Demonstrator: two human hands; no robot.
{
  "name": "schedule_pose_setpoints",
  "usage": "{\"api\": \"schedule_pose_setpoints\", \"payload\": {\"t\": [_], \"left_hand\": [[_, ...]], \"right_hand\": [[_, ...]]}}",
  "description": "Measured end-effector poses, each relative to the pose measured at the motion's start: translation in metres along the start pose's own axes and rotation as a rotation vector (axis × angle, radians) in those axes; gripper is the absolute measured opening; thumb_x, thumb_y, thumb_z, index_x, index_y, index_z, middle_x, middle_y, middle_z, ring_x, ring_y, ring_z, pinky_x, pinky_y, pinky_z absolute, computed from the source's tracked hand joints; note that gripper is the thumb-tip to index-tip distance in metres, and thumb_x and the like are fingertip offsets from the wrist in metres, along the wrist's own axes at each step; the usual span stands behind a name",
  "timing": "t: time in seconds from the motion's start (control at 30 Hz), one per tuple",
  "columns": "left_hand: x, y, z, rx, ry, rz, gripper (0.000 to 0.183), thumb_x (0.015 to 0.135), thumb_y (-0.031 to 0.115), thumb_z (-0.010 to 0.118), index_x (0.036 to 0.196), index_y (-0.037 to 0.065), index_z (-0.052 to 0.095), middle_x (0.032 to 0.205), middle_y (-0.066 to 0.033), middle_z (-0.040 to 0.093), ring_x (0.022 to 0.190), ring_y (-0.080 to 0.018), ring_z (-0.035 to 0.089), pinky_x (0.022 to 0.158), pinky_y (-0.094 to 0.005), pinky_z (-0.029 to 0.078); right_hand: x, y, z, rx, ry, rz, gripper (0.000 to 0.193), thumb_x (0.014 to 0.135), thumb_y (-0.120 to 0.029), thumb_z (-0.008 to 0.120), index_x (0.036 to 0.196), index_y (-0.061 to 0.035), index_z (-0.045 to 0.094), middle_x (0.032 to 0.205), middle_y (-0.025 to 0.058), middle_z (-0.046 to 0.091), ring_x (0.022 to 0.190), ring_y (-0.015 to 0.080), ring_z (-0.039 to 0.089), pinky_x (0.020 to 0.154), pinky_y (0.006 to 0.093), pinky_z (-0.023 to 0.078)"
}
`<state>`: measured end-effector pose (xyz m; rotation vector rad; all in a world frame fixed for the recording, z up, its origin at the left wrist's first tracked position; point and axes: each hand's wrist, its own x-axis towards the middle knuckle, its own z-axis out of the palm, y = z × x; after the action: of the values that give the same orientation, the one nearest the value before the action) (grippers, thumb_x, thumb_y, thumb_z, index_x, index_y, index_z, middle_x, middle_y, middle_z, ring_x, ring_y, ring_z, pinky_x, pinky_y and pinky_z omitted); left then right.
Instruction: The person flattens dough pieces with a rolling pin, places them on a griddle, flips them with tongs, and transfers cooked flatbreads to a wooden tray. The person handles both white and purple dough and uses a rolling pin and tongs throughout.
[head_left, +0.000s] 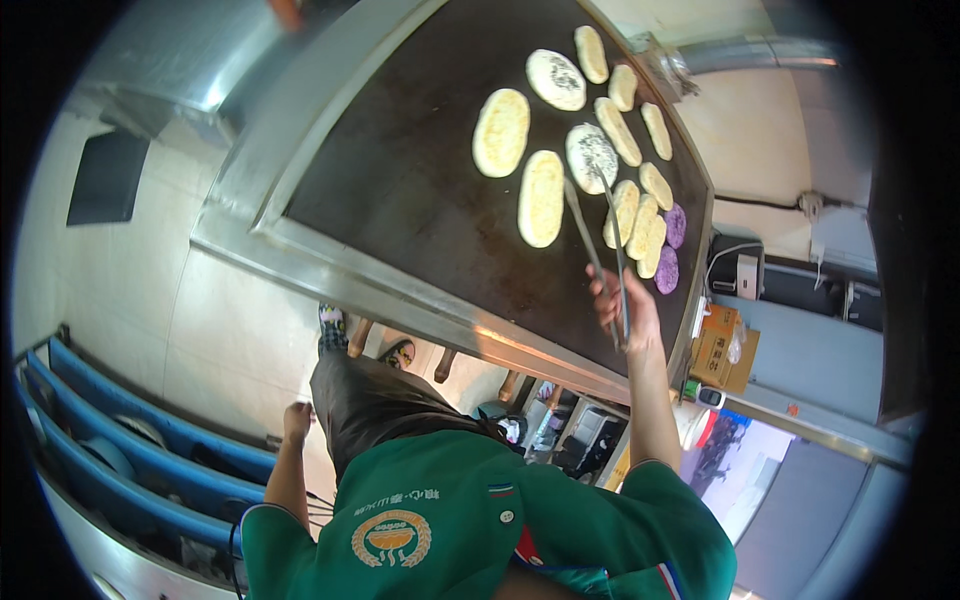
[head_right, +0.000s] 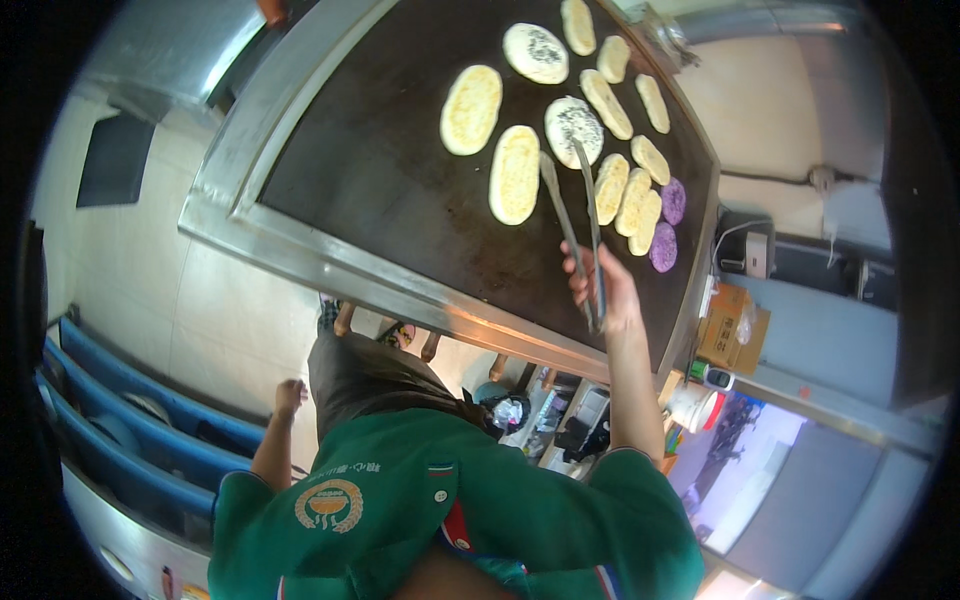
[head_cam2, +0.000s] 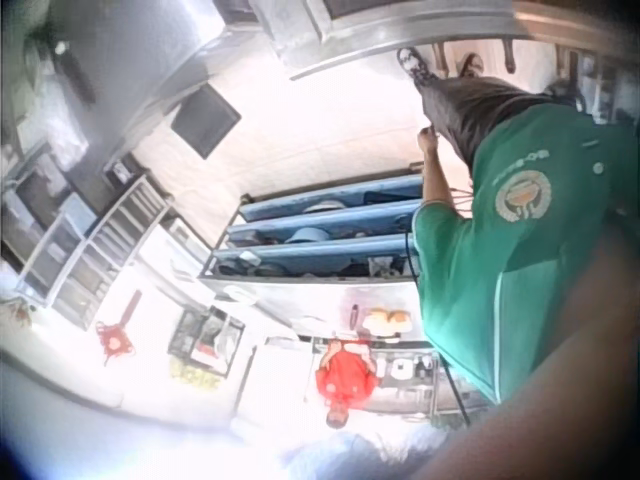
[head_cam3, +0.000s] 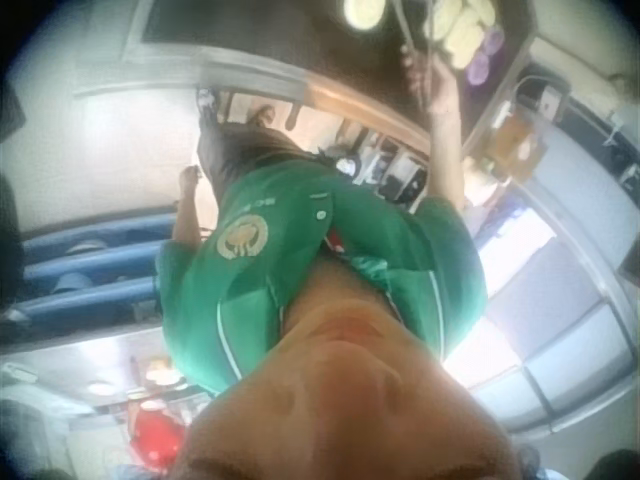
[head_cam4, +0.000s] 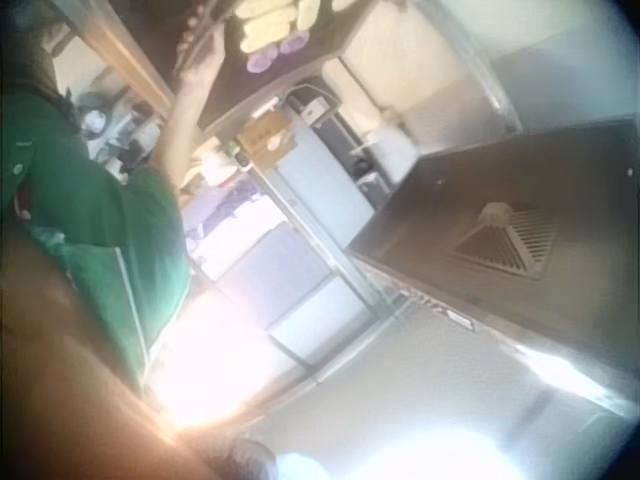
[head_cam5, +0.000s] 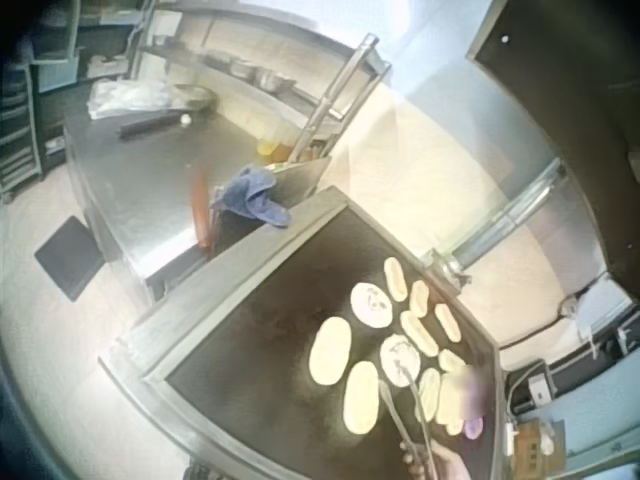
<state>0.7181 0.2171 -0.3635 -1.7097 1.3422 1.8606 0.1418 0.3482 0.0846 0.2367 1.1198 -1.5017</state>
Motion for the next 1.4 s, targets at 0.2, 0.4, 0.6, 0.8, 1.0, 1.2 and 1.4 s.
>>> {"api": "schedule_pose_setpoints", "payload": {"t": [0.2, 0.4, 0.6, 0.8, 1.0, 1.2, 1.4], "left_hand": [[0.016, 0.010, -0.034, 0.137, -0.106, -0.088, 0.020, 0.089, 0.015, 0.054, 0.082, -0.003, 0.061, 0.065, -0.0102, 0.061, 0.052, -0.0180, 0.059, 0.044, -0.0315, 0.048], [0.036, 0.095, -0.036, 0.409, -0.165, -0.093, 0.018, 0.087, 0.015, 0.045, 0.089, 0.002, 0.057, 0.075, -0.0127, 0.065, 0.060, -0.0224, 0.062, 0.048, -0.0341, 0.044], [0.101, 0.123, 0.000, 0.454, -0.441, 0.262, 0.014, 0.086, 0.009, 0.050, 0.082, -0.001, 0.058, 0.070, -0.0136, 0.065, 0.053, -0.0222, 0.061, 0.048, -0.0298, 0.049], [0.026, 0.153, 0.045, 0.856, -0.305, 0.237, 0.039, 0.088, 0.039, 0.057, 0.068, 0.006, 0.063, 0.060, -0.0102, 0.062, 0.055, -0.0230, 0.060, 0.053, -0.0363, 0.046], [-0.054, 0.096, 0.075, 1.403, -0.196, 0.337, 0.020, 0.079, 0.027, 0.067, 0.076, 0.006, 0.068, 0.073, -0.0102, 0.067, 0.072, -0.0238, 0.066, 0.066, -0.0351, 0.051], [-0.106, 0.092, 0.144, 1.411, -0.306, 0.571, 0.016, 0.071, 0.024, 0.065, 0.078, 0.011, 0.070, 0.085, -0.0114, 0.068, 0.084, -0.0273, 0.064, 0.075, -0.0379, 0.052], [-0.083, 0.138, 0.194, 2.042, -0.584, 1.014, 0.017, 0.078, 0.025, 0.058, 0.079, 0.012, 0.069, 0.081, -0.0098, 0.068, 0.078, -0.0249, 0.065, 0.068, -0.0377, 0.051]], "right_hand": [[-0.071, 0.058, -0.013, -0.090, 0.225, -0.144, 0.055, 0.089, -0.037, 0.057, 0.127, 0.0012, 0.045, 0.090, 0.0092, 0.060, 0.069, 0.0141, 0.059, 0.060, 0.0232, 0.051], [-0.132, 0.129, -0.062, -0.064, 0.422, -0.341, 0.028, 0.091, -0.020, 0.058, 0.111, -0.0015, 0.056, 0.081, 0.0070, 0.063, 0.063, 0.0120, 0.059, 0.056, 0.0219, 0.049], [-0.166, 0.168, -0.088, 0.023, 0.336, -0.377, 0.028, 0.092, -0.025, 0.055, 0.105, -0.0007, 0.054, 0.083, 0.0097, 0.062, 0.066, 0.0144, 0.059, 0.058, 0.0242, 0.049], [-0.206, 0.176, -0.134, 0.101, 0.302, -0.478, 0.033, 0.093, -0.030, 0.050, 0.105, 0.0016, 0.052, 0.085, 0.0125, 0.062, 0.065, 0.0164, 0.059, 0.060, 0.0262, 0.049], [-0.251, 0.195, -0.212, 0.095, 0.345, -0.517, 0.033, 0.092, -0.029, 0.051, 0.107, 0.0013, 0.053, 0.084, 0.0118, 0.062, 0.065, 0.0164, 0.059, 0.059, 0.0267, 0.048], [-0.280, 0.207, -0.254, 0.247, 0.355, -0.584, 0.031, 0.093, -0.027, 0.049, 0.107, 0.0008, 0.053, 0.086, 0.0097, 0.061, 0.065, 0.0155, 0.059, 0.061, 0.0268, 0.049], [-0.306, 0.235, -0.275, 0.151, 0.439, -0.715, 0.029, 0.094, -0.025, 0.050, 0.108, -0.0002, 0.055, 0.092, 0.0076, 0.063, 0.074, 0.0130, 0.059, 0.067, 0.0255, 0.049]]}}
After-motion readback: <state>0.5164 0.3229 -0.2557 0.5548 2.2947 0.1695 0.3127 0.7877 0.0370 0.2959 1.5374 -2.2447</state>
